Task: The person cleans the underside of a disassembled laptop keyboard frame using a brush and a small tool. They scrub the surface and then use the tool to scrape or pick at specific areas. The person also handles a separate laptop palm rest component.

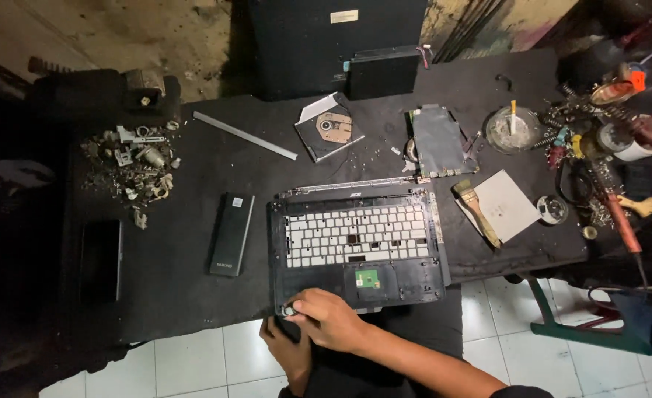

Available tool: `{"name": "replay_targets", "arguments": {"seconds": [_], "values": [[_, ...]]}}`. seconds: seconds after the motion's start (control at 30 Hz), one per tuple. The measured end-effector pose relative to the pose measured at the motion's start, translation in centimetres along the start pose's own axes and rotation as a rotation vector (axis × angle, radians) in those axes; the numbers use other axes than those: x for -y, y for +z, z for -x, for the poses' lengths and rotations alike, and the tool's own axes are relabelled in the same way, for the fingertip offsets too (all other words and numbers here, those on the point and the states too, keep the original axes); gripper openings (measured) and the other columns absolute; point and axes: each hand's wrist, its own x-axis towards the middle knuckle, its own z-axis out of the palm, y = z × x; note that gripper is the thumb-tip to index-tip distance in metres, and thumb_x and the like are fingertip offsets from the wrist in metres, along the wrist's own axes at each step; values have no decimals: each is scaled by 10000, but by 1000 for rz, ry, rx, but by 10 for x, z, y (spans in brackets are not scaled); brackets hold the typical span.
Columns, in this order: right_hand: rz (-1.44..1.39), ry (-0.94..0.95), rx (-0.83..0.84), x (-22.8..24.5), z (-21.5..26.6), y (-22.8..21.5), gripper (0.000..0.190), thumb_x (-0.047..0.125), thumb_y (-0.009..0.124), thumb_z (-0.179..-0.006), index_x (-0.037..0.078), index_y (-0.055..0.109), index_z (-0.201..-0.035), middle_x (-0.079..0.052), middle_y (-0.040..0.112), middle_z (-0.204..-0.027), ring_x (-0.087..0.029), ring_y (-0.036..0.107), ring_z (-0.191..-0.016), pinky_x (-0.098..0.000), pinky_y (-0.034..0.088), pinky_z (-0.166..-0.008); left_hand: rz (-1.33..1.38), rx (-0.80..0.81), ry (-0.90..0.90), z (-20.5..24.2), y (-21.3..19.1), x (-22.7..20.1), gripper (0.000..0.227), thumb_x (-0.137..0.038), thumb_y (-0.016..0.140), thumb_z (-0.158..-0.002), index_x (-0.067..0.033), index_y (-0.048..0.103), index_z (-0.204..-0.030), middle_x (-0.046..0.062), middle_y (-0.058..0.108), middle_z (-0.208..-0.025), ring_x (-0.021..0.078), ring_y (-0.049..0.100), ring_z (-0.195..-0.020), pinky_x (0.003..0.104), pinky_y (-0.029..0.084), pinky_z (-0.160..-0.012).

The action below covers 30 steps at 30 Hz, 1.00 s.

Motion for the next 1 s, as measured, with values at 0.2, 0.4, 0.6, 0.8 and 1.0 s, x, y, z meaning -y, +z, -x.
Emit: {"name": "replay_targets", "arguments": {"seconds": [0.2,0.4,0.6,0.8,1.0], "values": [[62,-219,-71,-8,8,1,807,-60,585,-1034,273,128,-1610,-252,602,-1178,-381,611,-923,-465,532,-856,-11,-33,38,0,3,5,805,-426,730,-764,36,472,-1371,263,475,-1341,514,546,-1162,579,481,-905],[169,-258,-7,-11,10,3,840,-135,561,-963,285,191,-1589,-268,598,-1181,-371,579,-918,-447,502,-831,-38,-16,10,-1,2,4,768,-353,751,-743,19,480,-1357,244,475,-1342,499,560,-1153,571,497,-908],[230,-15,135,-16,3,13,266,181,632,-1031,-12,605,-1212,-214,685,-1077,-381,701,-924,-431,566,-731,79,38,70,-7,-6,-2,749,-393,703,-822,15,454,-1399,280,447,-1412,484,476,-1276,573,411,-1045],[114,87,-338,-12,-37,21,403,71,871,-779,-20,653,-1105,-251,715,-921,-416,727,-853,-419,597,-752,19,-78,88,-11,-27,-44,730,-285,826,-777,-20,503,-1376,314,475,-1325,604,607,-1087,692,537,-880],[8,32,-298,-70,-19,30,754,-100,751,-859,-38,283,-1446,-171,749,-791,-279,692,-596,-360,523,-551,1,-96,86,-16,-40,-61,678,-312,856,-812,-57,520,-1343,272,504,-1305,551,634,-1084,662,560,-861]]}}
